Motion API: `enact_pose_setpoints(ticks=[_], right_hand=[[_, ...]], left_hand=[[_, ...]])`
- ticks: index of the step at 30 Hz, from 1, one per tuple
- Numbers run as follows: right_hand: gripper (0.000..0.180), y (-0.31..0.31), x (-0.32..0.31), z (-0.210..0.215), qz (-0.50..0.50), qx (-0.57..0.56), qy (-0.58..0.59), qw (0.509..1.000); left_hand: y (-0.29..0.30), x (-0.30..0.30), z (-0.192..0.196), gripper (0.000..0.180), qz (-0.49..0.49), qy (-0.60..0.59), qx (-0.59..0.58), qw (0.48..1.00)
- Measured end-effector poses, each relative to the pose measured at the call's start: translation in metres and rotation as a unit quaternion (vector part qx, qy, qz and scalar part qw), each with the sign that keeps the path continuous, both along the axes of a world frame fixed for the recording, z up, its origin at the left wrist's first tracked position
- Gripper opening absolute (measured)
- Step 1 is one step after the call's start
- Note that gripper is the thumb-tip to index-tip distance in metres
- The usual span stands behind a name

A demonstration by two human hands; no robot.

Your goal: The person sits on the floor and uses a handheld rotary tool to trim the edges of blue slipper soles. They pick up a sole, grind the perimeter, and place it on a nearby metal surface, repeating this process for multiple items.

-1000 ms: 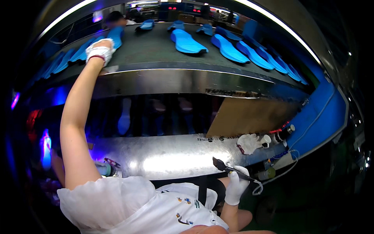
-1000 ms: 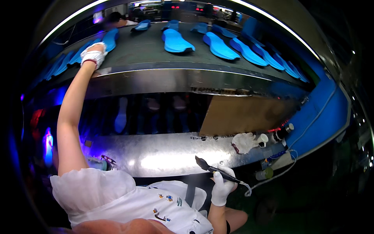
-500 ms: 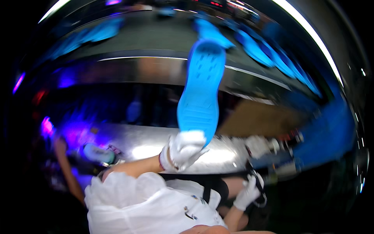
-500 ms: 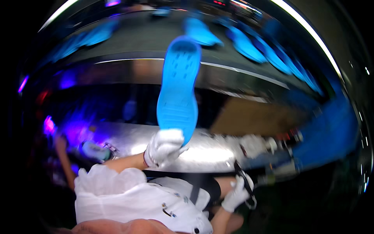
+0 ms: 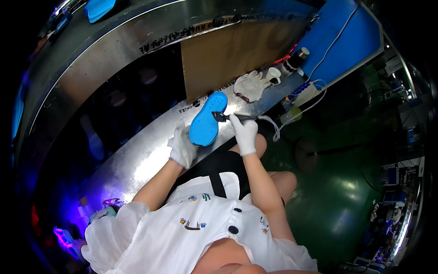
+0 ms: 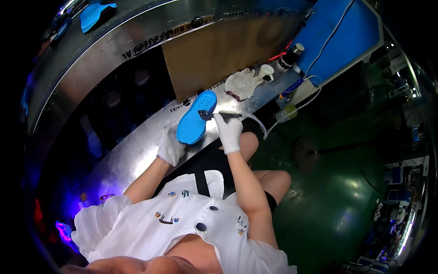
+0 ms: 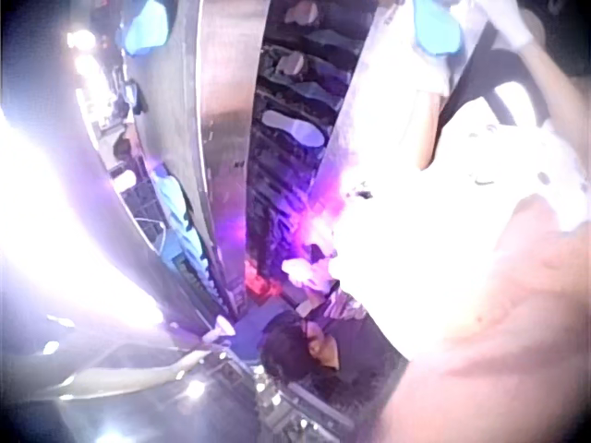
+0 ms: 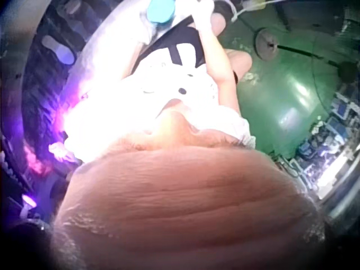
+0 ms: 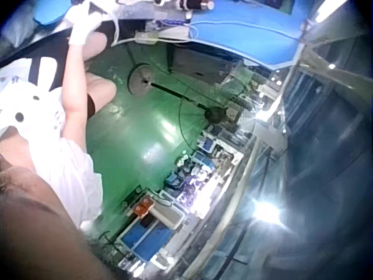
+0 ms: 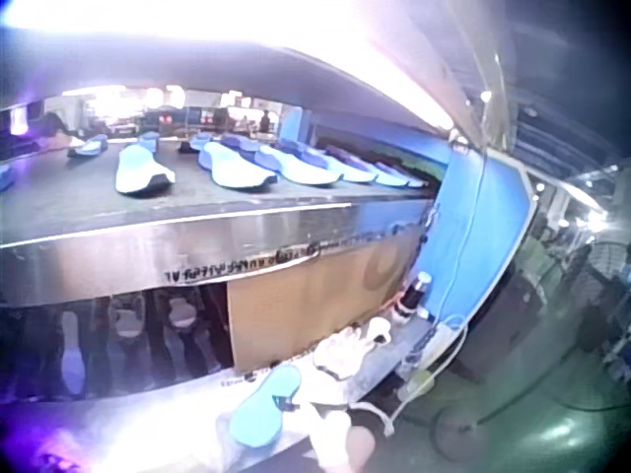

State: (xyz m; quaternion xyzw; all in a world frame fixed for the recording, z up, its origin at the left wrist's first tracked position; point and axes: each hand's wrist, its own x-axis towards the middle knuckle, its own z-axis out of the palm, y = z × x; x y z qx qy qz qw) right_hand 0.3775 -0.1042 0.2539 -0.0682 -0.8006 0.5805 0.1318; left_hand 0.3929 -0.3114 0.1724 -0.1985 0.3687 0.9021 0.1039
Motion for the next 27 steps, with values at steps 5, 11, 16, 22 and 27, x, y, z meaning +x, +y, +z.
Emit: enact_pose_setpoints(ticks=[5, 11, 16, 22, 27], right_hand=[[0.017, -0.043, 0.005, -0.005, 0.055, 0.151, -0.024, 0.987], [0.014, -0.027, 0.045, 0.036, 0.094, 0.136, 0.077, 0.983], [0.017, -0.033, 0.039, 0.078, 0.071, 0.292, 0.271, 0.914], [0.016, -0.02, 0.04, 0.083, 0.006, 0.112, 0.215, 0.97], [0.017, -0.038, 0.073, 0.099, 0.23, 0.253, 0.294, 0.893]], left_hand=[[0.018, -0.006, 0.03, 0.072, -0.206, -0.037, 0.331, 0.92], [0.034, 0.009, 0.053, 0.077, -0.1, -0.105, 0.257, 0.955], [0.057, 0.033, 0.074, 0.077, -0.13, 0.096, 0.129, 0.978], [0.042, 0.034, 0.094, 0.086, -0.307, 0.122, 0.445, 0.833], [0.051, 0.033, 0.086, 0.09, -0.137, 0.067, 0.393, 0.907]])
